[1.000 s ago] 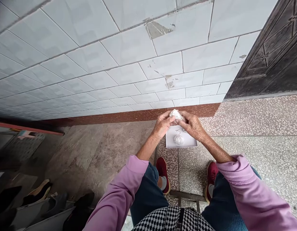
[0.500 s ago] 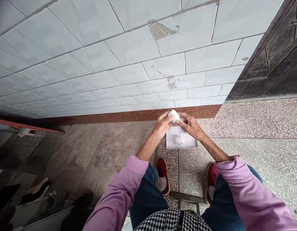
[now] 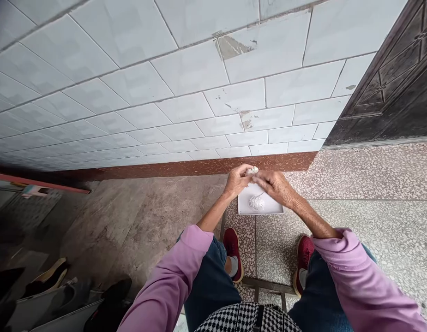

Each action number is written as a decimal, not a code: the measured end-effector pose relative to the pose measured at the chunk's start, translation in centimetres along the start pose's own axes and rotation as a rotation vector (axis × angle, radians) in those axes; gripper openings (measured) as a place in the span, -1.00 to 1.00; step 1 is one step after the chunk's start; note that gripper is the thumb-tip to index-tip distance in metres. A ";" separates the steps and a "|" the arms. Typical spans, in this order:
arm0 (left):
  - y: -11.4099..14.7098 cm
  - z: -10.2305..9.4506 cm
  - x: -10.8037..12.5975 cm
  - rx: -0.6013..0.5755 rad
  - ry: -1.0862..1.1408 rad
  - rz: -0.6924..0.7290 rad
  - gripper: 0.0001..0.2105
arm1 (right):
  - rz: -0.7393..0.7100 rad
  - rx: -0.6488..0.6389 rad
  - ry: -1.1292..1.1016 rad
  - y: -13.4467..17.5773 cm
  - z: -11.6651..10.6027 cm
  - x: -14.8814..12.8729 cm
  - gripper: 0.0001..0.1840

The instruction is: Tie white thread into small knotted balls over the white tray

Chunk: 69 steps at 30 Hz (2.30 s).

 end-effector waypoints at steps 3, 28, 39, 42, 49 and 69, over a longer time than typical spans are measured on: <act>0.8 1.2 0.4 -0.256 -0.024 -0.053 -0.55 | 0.066 0.162 0.025 -0.4 -2.7 1.2 -0.41; 0.2 0.7 0.8 -0.124 -0.082 -0.057 -0.52 | 0.073 -0.010 0.034 0.3 -0.9 1.3 -0.58; 1.5 2.2 2.2 -0.409 0.424 -0.180 -0.40 | 0.282 0.176 -0.631 -0.7 -1.9 2.3 -0.44; 1.4 2.2 2.2 -0.340 0.580 -0.187 -0.40 | 0.284 0.197 -0.632 -0.8 -2.0 2.3 -0.47; 0.5 1.7 1.9 -0.116 0.629 -0.132 -0.46 | 0.155 0.142 -0.253 -0.3 -1.2 2.2 -0.53; 0.2 0.5 2.0 -0.022 0.362 -0.062 -0.47 | 0.143 0.111 -0.166 -0.3 0.2 1.8 -0.51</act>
Point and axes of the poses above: each hand's wrist, its own y-axis away from the middle knuckle, its own z-axis out of the palm, x = y × z, the point moved 3 cm from there along -y, towards the middle knuckle, and after that the axes turned 1 degree about -z, right-handed, at the moved point
